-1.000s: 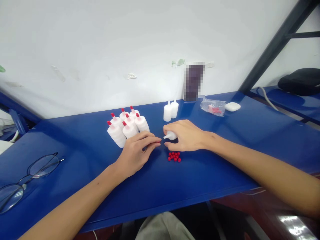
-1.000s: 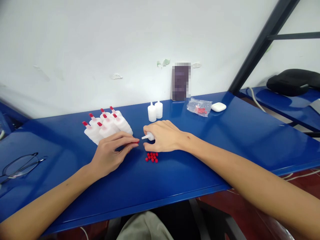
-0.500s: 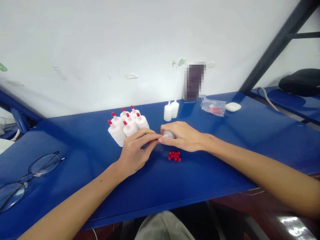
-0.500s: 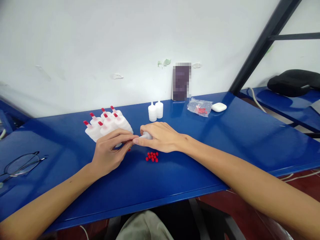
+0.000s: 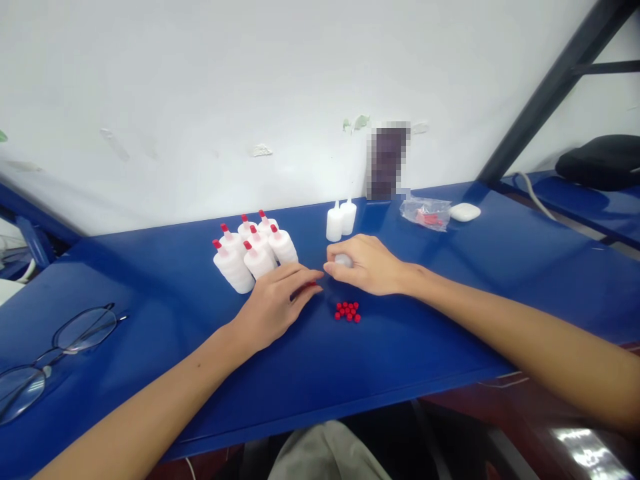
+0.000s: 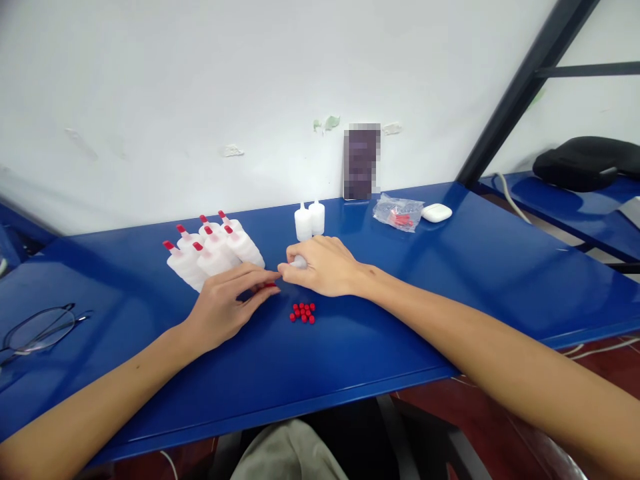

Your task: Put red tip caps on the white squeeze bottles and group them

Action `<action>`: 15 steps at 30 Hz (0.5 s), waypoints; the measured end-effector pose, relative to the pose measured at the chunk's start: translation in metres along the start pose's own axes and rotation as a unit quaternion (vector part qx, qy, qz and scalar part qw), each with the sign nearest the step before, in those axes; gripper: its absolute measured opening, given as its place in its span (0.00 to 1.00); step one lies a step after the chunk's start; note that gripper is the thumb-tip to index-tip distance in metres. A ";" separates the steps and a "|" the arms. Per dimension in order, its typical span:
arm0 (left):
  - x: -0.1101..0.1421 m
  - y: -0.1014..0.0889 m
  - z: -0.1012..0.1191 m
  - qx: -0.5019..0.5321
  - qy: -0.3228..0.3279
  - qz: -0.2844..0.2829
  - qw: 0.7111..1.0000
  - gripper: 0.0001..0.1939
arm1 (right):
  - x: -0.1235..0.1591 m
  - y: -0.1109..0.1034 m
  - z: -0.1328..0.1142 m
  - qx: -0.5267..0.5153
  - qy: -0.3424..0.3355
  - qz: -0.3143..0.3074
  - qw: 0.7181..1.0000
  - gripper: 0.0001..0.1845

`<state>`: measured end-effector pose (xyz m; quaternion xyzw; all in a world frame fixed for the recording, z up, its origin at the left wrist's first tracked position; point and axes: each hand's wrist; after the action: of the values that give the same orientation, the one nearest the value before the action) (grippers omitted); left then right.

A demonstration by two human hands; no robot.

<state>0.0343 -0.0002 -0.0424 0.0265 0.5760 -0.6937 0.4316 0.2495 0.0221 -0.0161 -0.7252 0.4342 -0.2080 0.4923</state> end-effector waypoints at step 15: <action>-0.001 -0.003 -0.001 -0.011 0.009 -0.113 0.994 0.11 | 0.002 0.002 0.006 0.012 -0.024 0.037 0.999 0.19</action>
<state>0.0324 0.0011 -0.0401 -0.0372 0.5864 -0.7314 0.3461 0.2543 0.0230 -0.0212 -0.7074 0.4469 -0.1773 0.5181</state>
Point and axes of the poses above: each hand's wrist, its own x-axis away from the middle knuckle, its own y-axis out of the palm, z = x × y, and after that the axes turned 4 degrees about -z, right-handed
